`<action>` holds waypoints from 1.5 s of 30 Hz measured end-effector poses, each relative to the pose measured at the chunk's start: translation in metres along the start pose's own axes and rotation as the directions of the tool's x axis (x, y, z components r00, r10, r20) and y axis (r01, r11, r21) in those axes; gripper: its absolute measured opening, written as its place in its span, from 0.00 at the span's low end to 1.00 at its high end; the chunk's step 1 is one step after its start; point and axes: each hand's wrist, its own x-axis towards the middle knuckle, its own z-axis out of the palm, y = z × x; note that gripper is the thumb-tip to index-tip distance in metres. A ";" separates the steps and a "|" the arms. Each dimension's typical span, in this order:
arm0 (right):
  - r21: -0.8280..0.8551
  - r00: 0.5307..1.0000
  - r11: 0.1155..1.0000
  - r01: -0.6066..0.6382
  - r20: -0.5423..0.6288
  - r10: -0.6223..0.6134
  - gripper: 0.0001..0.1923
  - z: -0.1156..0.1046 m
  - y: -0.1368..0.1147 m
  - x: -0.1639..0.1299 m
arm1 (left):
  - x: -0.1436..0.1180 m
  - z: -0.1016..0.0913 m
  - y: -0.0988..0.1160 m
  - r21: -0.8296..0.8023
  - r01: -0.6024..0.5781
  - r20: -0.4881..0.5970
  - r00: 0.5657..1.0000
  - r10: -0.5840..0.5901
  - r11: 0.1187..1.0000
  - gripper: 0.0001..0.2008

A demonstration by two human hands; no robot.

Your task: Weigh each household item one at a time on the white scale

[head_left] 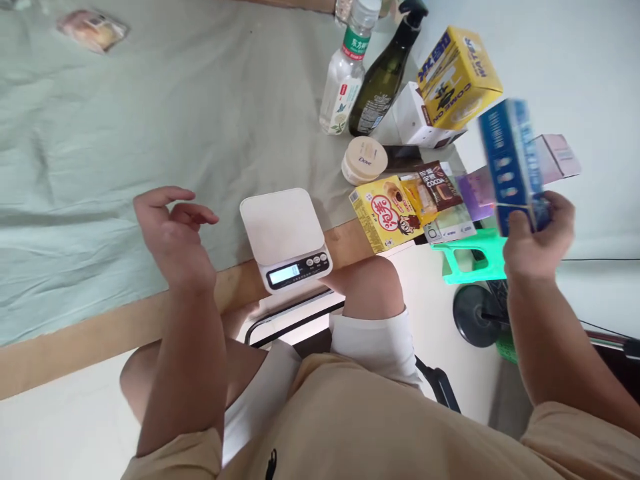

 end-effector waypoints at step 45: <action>0.730 0.942 0.670 0.135 0.115 -0.315 0.22 0.183 -0.232 -0.104 | -0.039 -0.032 0.040 0.093 0.083 -0.296 0.954 -0.052 0.992 0.23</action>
